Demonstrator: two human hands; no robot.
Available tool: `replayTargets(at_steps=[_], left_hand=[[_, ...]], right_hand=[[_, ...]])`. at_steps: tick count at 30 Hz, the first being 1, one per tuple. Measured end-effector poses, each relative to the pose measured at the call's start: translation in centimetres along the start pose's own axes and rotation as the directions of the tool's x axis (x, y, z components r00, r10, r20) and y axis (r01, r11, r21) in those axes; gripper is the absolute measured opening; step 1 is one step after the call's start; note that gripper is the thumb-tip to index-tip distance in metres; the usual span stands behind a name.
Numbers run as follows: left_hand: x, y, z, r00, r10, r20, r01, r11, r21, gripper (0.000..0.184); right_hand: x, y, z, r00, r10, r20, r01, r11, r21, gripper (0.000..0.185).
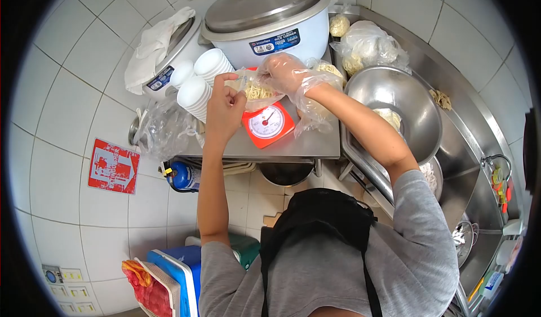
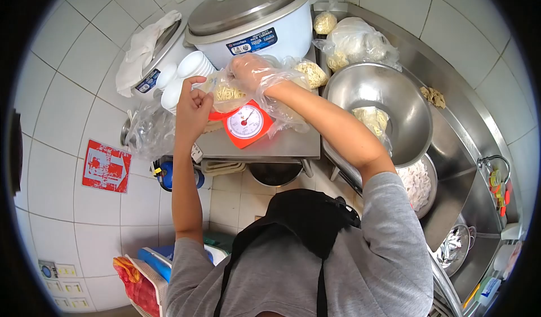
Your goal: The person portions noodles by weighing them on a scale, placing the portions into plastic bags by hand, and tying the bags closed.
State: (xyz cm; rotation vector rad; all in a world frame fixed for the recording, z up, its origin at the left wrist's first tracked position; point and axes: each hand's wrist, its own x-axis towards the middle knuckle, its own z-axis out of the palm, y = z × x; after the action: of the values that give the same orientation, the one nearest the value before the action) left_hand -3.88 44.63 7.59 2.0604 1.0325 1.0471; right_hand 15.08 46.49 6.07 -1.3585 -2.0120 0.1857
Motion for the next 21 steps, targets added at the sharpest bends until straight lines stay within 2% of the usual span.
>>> replayTargets(at_steps=[3,4,6,9,13,14,17,18,21], left_hand=[[0.3,0.0,-0.1,1.0,-0.011,0.01,0.011,1.0,-0.017,0.03],[0.3,0.0,-0.1,1.0,-0.024,0.013,0.024,0.999,-0.037,0.031],[0.5,-0.4,-0.2,0.999,-0.029,0.024,0.029,0.999,-0.028,0.032],[1.1,-1.3,-0.3,0.999,-0.021,0.047,0.02,0.999,0.03,0.034],[0.7,0.0,-0.2,0.997,-0.044,0.068,0.039,0.997,0.068,0.036],[0.5,0.2,-0.2,0.996,-0.047,0.075,0.04,0.996,0.084,0.037],[0.3,0.3,0.2,0.999,0.012,0.042,-0.018,0.989,0.148,0.038],[0.2,0.6,0.3,0.999,0.042,0.021,-0.044,0.987,0.152,0.038],[-0.7,1.7,0.5,0.992,0.12,-0.039,-0.114,0.984,0.136,0.037]], right_hand=[[0.5,-0.3,-0.8,0.997,0.063,-0.049,-0.056,0.988,0.144,0.017],[0.6,-0.9,-1.7,0.988,0.152,0.023,-0.151,0.933,0.328,0.018],[1.0,-2.3,-4.0,0.938,0.275,0.212,-0.347,0.697,0.627,0.02],[1.8,-3.3,-4.7,0.955,0.283,0.088,-0.195,0.377,0.906,0.022],[2.9,-3.9,-7.3,0.979,0.196,-0.047,0.029,0.093,0.995,0.026],[3.1,-3.8,-8.1,0.986,0.142,-0.093,0.082,0.08,0.993,0.026],[3.5,-4.6,-10.5,0.972,0.154,-0.175,0.157,0.121,0.98,0.022],[4.6,-2.8,-10.6,0.979,0.051,-0.197,0.191,0.109,0.976,0.021],[1.2,-3.2,-14.3,0.978,0.112,-0.178,0.14,0.285,0.948,0.036]])
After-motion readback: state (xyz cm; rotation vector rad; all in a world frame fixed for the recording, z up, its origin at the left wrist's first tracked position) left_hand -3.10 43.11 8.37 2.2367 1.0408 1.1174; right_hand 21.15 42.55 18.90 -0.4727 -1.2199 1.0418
